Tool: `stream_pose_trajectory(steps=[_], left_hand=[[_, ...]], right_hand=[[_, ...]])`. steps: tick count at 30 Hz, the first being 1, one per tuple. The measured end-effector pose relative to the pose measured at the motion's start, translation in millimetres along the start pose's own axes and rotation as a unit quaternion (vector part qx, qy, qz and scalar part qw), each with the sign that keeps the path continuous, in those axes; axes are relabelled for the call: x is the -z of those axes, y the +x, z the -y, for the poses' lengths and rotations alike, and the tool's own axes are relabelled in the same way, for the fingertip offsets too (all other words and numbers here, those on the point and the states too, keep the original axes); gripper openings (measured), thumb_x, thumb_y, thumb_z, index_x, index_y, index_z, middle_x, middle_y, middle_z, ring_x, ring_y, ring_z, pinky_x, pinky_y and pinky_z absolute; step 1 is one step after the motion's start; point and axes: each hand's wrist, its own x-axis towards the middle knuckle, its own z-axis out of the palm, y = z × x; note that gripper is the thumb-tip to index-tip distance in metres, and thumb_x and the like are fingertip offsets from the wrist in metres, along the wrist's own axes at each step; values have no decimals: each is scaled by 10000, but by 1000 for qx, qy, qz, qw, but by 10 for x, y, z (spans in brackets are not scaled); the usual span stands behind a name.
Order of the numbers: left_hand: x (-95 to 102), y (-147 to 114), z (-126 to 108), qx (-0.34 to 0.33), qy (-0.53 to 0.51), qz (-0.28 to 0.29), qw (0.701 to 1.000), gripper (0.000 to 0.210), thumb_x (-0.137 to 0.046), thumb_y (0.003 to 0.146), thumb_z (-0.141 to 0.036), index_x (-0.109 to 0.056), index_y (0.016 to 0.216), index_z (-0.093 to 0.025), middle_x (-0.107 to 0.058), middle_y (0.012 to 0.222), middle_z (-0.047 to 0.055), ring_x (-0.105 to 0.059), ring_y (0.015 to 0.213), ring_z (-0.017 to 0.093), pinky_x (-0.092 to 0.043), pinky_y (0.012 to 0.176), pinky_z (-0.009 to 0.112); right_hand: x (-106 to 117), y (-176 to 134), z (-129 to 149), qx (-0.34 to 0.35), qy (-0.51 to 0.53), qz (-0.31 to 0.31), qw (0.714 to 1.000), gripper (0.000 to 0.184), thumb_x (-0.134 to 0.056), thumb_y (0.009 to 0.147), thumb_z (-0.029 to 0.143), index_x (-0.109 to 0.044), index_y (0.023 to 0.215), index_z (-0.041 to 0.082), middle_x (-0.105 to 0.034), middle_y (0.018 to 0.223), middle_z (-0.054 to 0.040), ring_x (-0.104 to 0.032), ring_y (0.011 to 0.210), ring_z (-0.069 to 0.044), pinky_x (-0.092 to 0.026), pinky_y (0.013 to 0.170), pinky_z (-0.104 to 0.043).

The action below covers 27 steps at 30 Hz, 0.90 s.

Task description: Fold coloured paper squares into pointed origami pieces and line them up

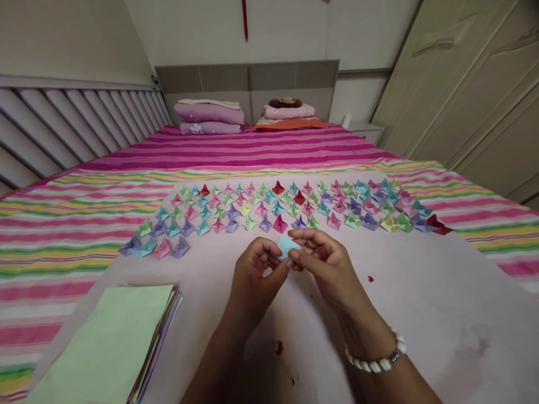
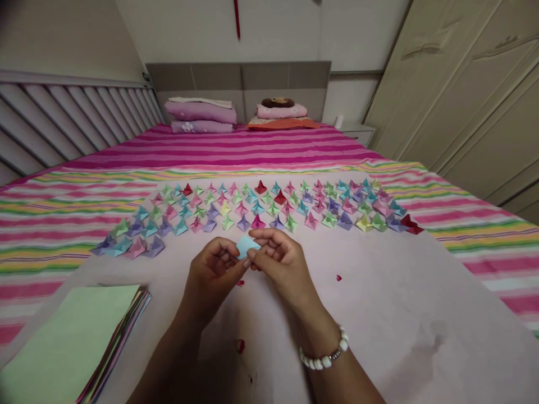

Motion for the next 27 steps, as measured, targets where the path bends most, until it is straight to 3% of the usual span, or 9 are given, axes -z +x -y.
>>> stream_pose_trajectory(steps=[5,8,11,16,21,27], left_hand=[[-21,10,-40,21,-77,10,997,397,-792,659,-181,-465,883,-212,-666,717,-35,-627,629,114,-454,568,210],[-1,15,-43,28,-103,10,994,334,-761,722,-297,-541,950,-189,-688,758,-6,-634,642,114,-479,610,227],[27,25,-31,51,-76,7,996,236,-669,808,-379,-637,884,-158,-677,675,6,-619,626,110,-479,628,230],[40,33,-9,73,-9,-16,997,168,-730,744,-325,-691,769,-163,-654,601,-8,-561,569,96,-417,524,195],[40,24,-1,39,27,-32,998,163,-739,726,-319,-688,695,-167,-614,552,-25,-511,518,84,-394,494,194],[66,31,3,47,13,-40,998,160,-708,760,-346,-726,747,-188,-655,573,-9,-550,559,105,-418,527,207]], right_hand=[[23,5,14,15,-6,-8,1000,311,-771,710,210,-709,1015,217,-645,824,8,-599,574,-86,-493,541,-224],[28,4,29,19,-3,-7,1000,312,-775,709,206,-703,1012,220,-638,821,16,-594,584,-81,-491,553,-221],[17,0,54,20,-13,-9,1000,333,-790,694,214,-692,1012,216,-641,814,16,-595,592,-90,-494,565,-234],[-10,-12,93,16,-29,4,999,397,-809,681,247,-652,1043,200,-630,695,38,-588,582,-106,-475,562,-241],[-15,-18,100,24,-47,1,999,412,-798,689,243,-630,1061,192,-613,628,58,-564,520,-94,-449,520,-232],[10,-7,74,23,-30,-2,999,437,-767,721,226,-628,1134,201,-638,668,50,-610,545,-113,-490,560,-265]])
